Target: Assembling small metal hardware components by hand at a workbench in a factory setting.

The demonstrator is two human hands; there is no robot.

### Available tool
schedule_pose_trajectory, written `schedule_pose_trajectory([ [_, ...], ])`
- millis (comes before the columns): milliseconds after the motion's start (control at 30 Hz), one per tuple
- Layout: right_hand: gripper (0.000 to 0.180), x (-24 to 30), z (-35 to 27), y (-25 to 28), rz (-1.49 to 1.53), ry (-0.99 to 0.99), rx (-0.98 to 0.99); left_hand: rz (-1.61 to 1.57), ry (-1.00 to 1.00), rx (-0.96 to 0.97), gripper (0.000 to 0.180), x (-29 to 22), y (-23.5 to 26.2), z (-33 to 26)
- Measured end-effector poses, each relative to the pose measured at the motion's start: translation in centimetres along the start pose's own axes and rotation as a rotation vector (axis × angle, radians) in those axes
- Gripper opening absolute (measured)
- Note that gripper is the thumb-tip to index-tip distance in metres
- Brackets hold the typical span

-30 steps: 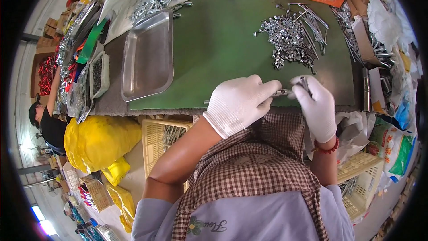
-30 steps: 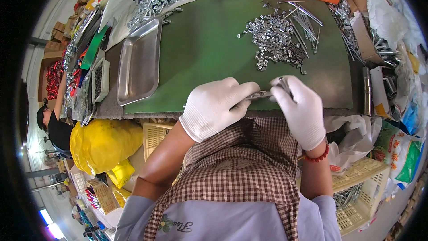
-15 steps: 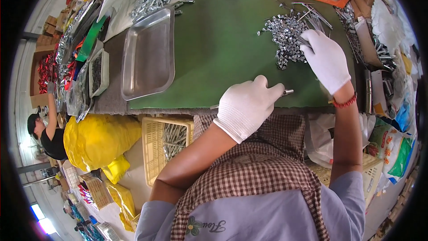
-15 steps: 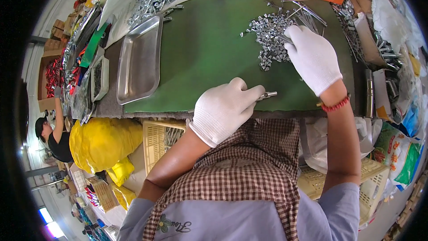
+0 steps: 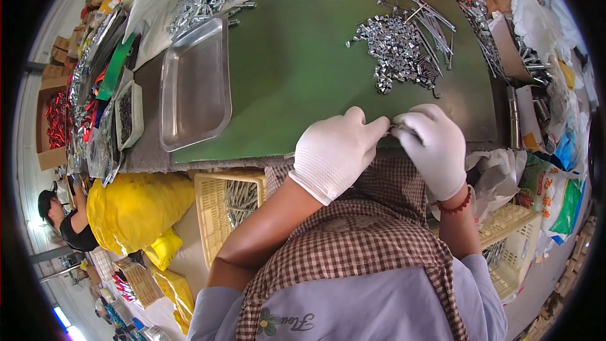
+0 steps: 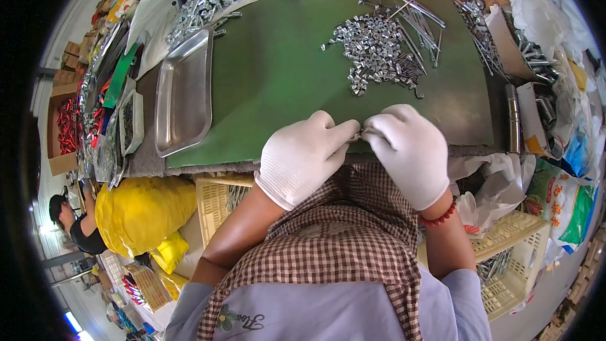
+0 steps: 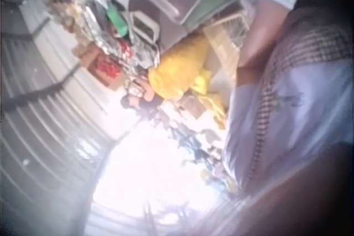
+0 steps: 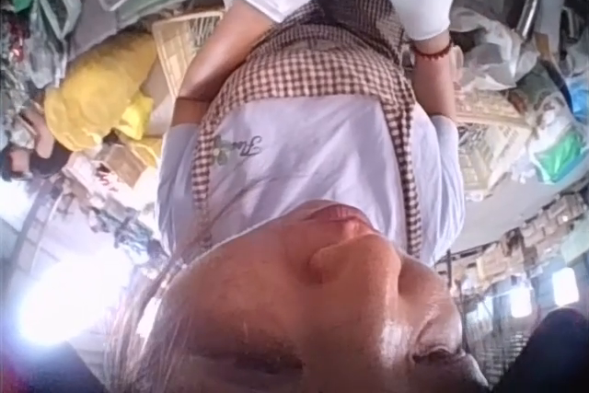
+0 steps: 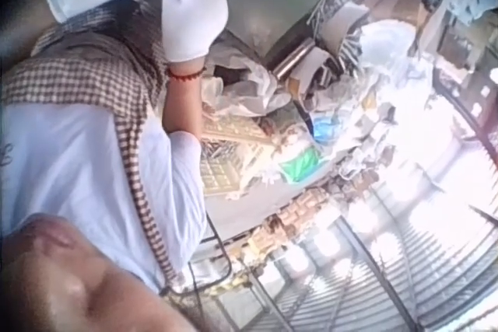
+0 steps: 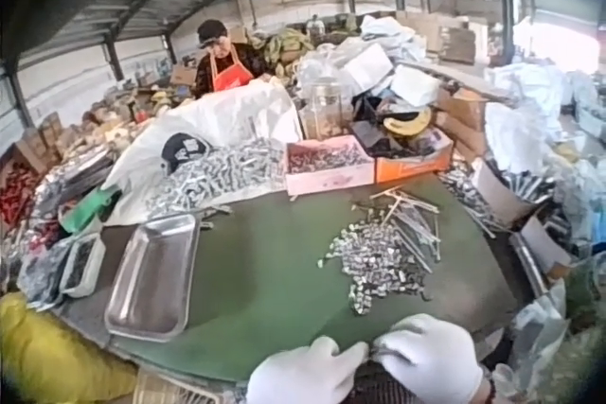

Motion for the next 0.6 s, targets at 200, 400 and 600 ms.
schedule_pose_trajectory([
  [200,0.011,-5.6,1.2,3.0,-0.149,-0.215,-0.143,-0.027,0.02,0.013,0.018,-0.4,-0.1,-0.2],
  [400,0.013,-7.2,1.2,2.4,-0.186,-0.232,-0.057,-0.038,0.028,0.03,0.018,-0.4,-0.3,-0.1],
  [600,0.013,-8.0,0.7,2.6,-0.21,-0.297,-0.014,-0.031,0.036,0.043,0.019,-0.4,-0.3,-0.3],
])
Point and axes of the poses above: each hand's wrist, its own z-axis towards the middle knuckle, its own y-axis out of the back of the hand, x = y × z, the point moved 6 cm from there along z, towards the middle knuckle, and after that the axes turned 9 degrees about -z, right-handed, at the moved point
